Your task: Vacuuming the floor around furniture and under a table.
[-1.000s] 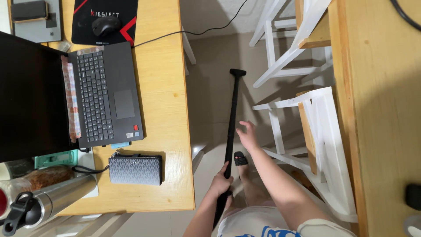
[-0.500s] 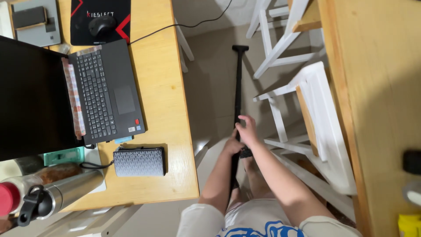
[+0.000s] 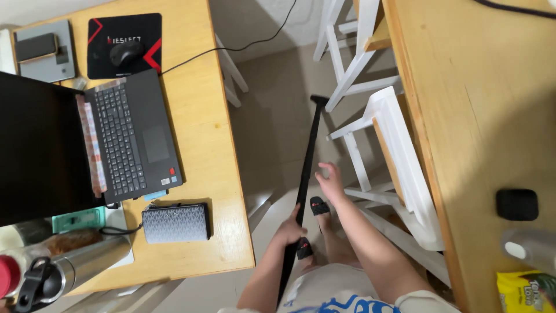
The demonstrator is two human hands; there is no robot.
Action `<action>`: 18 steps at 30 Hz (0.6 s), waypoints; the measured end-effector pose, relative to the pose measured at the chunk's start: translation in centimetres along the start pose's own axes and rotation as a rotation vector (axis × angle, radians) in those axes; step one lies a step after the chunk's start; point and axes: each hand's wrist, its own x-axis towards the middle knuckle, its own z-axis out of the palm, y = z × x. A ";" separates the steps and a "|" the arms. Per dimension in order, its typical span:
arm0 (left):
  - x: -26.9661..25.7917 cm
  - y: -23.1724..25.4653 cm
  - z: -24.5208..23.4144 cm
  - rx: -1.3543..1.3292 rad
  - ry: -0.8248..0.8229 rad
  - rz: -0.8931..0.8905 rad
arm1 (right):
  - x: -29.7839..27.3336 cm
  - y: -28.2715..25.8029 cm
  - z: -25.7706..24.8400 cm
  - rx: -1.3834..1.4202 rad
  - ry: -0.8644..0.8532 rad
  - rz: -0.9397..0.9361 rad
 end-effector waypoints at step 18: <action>1.2 -6.0 0.2 -0.410 0.288 -0.099 | -1.5 -0.2 5.2 -0.037 -0.004 -0.044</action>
